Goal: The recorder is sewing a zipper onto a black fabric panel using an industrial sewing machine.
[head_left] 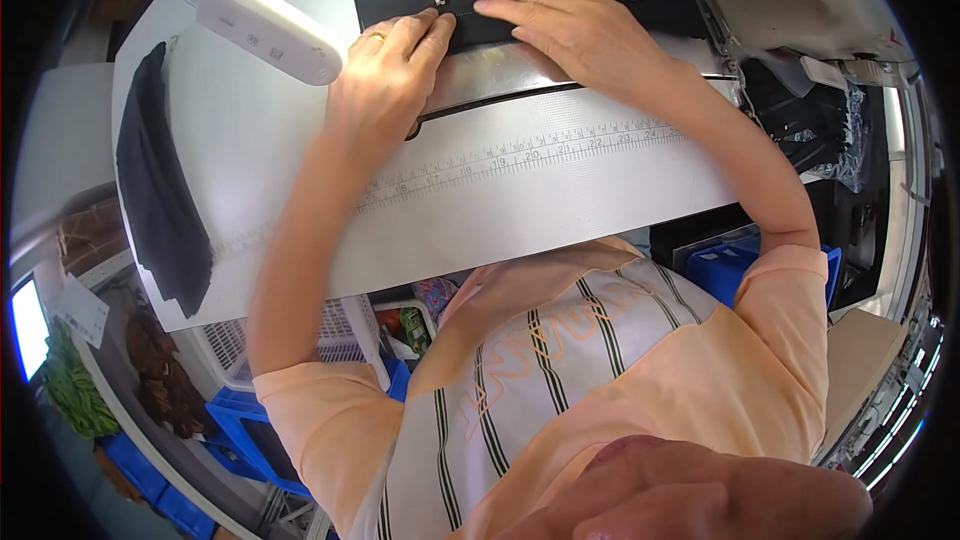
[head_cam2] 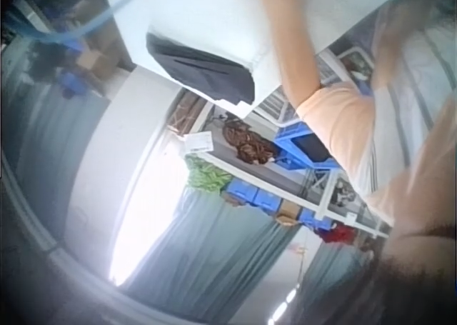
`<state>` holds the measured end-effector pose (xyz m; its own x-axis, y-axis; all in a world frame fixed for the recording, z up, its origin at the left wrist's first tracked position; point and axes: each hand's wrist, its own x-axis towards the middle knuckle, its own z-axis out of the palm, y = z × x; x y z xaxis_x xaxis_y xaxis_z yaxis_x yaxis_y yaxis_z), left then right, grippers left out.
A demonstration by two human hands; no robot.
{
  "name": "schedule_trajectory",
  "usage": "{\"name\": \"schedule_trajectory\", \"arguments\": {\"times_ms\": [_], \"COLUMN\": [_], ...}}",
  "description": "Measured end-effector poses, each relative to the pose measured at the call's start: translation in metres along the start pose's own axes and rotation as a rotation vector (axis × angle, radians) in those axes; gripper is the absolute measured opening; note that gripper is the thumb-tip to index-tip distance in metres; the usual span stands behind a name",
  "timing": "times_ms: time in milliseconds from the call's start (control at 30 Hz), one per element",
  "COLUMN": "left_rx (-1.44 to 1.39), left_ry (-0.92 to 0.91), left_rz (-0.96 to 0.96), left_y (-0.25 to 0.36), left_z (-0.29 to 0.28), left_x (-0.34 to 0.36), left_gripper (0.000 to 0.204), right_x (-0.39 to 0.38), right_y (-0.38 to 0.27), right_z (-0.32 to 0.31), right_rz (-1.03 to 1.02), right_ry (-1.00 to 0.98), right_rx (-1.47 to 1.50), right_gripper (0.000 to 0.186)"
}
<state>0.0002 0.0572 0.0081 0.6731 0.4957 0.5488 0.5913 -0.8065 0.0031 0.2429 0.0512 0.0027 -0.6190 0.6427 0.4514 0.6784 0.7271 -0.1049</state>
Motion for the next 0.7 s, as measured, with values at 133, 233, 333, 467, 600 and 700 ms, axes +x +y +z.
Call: {"name": "schedule_trajectory", "arguments": {"times_ms": [133,233,333,467,600,700], "left_rx": [0.032,0.031,0.035,0.033,0.035,0.042], "left_ry": [0.021,0.029,0.052,0.061,0.082,0.079], "left_rz": [-0.069,-0.103,-0.108,-0.112,-0.105,-0.099], "left_y": [0.004,0.005,0.005,0.007,0.005,0.004], "left_z": [0.004,0.007,0.009,0.009,0.011,0.014], "left_x": [-0.012,-0.014,-0.014,-0.011,-0.009,-0.013], "left_gripper": [0.031,0.027,0.027,0.026,0.026,0.026], "right_x": [0.000,0.000,0.000,-0.001,0.000,-0.004], "right_y": [-0.001,-0.003,-0.003,-0.001,0.001,-0.015], "right_z": [0.008,0.008,0.008,0.010,0.007,-0.027], "right_rz": [-0.016,-0.014,-0.001,-0.005,-0.007,-0.005], "right_ry": [-0.056,-0.042,-0.046,-0.044,-0.031,0.022], "right_rx": [-0.018,-0.028,-0.014,-0.018,-0.011,-0.017], "right_gripper": [0.033,0.034,0.035,0.036,0.035,0.035]}}
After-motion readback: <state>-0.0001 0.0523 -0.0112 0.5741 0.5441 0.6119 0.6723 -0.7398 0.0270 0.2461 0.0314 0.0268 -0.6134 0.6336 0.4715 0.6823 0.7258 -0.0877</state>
